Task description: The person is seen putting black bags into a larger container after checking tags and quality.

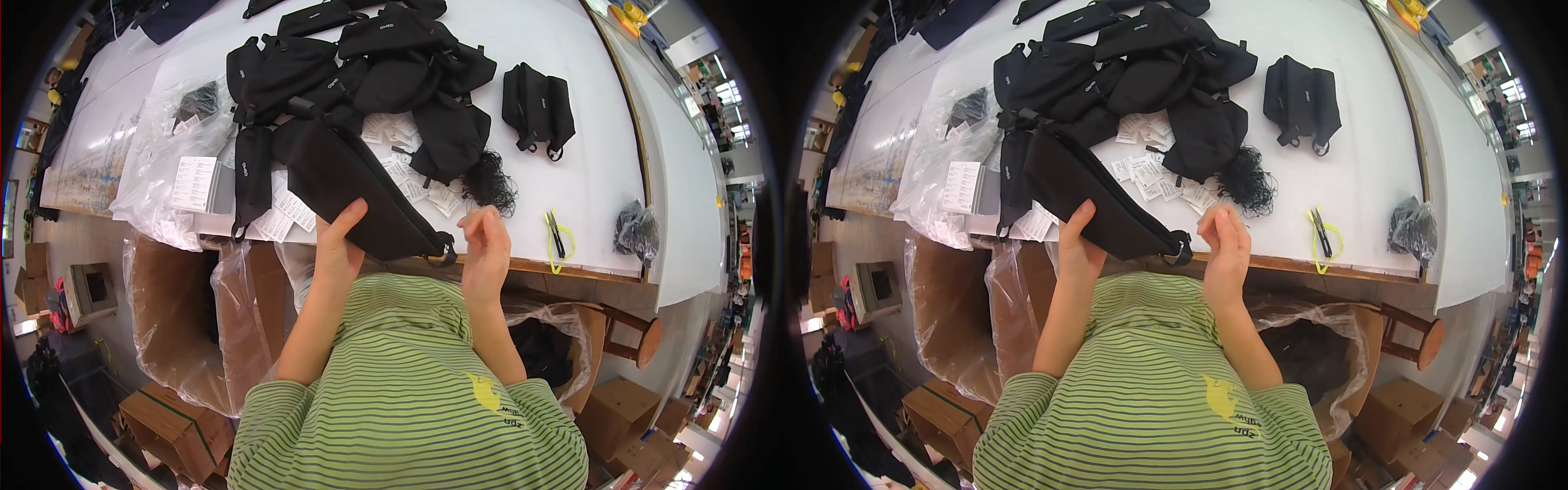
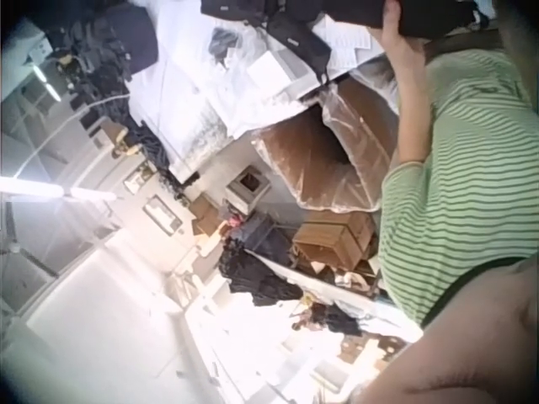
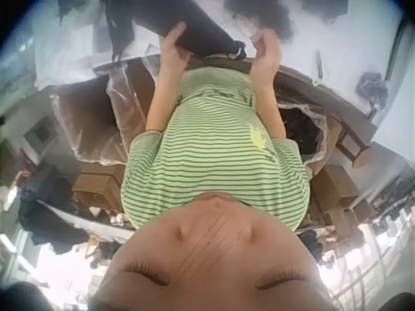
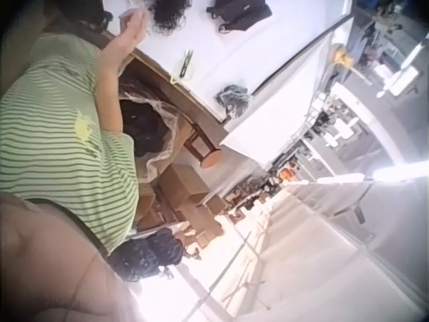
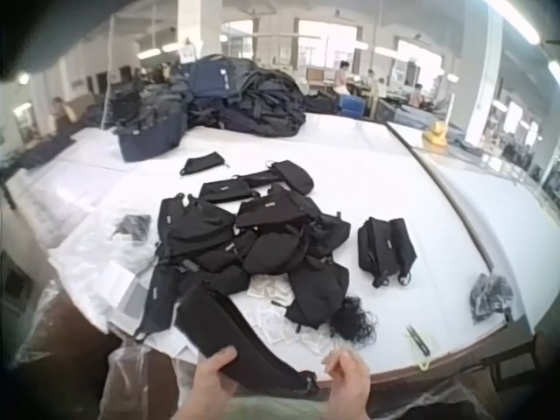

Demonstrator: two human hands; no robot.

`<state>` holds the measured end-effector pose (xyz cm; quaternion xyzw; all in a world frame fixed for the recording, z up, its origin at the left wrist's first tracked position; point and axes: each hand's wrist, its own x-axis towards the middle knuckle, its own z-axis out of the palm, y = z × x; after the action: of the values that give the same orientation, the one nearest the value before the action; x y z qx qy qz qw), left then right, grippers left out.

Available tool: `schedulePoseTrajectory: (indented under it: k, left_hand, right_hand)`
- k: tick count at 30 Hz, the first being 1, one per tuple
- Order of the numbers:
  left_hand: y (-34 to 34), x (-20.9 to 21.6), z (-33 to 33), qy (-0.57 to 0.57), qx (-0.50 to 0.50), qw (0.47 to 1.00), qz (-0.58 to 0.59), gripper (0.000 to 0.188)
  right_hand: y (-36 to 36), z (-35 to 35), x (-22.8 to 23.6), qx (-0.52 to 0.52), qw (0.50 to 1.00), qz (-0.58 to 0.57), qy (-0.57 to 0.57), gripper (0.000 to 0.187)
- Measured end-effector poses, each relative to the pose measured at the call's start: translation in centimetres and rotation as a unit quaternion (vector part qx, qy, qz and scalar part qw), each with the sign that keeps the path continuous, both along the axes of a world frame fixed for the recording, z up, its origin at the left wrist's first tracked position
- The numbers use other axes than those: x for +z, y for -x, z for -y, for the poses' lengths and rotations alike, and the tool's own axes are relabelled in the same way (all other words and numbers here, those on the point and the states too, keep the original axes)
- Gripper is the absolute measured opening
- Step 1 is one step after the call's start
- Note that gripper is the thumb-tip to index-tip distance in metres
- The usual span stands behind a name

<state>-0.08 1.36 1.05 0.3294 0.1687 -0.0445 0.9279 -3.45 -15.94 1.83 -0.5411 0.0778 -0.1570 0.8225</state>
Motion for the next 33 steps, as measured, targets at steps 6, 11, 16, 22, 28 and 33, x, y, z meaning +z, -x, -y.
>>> schedulePoseTrajectory:
  k: [6,11,16,22,28,33]
  left_hand:
    - [0.0,0.8,-0.1,-0.054,-0.139,0.987,0.054,0.045]
    - [0.7,1.0,0.2,-0.073,-0.252,0.965,0.005,0.041]
    - [0.6,1.4,0.3,-0.068,-0.251,0.965,-0.015,0.038]
    - [0.5,1.2,1.2,-0.047,-0.155,0.985,-0.054,0.034]
    - [-2.0,1.2,-0.3,0.036,-0.112,0.986,-0.117,0.028]
    - [-2.5,1.3,-0.9,0.094,-0.097,0.985,-0.102,0.021]
  right_hand:
    - [-3.5,1.7,3.9,0.187,0.954,0.072,0.224,0.023]
    - [-5.5,0.2,4.0,0.116,0.979,0.051,0.160,0.022]
    - [-6.0,0.8,3.5,0.045,0.944,0.132,0.298,0.015]
    - [-4.5,-0.8,3.6,0.087,0.953,0.087,0.276,0.009]
    - [-0.7,-1.6,4.6,0.230,0.932,0.076,0.269,0.009]
    - [0.5,-1.7,4.6,0.296,0.921,0.057,0.248,0.010]
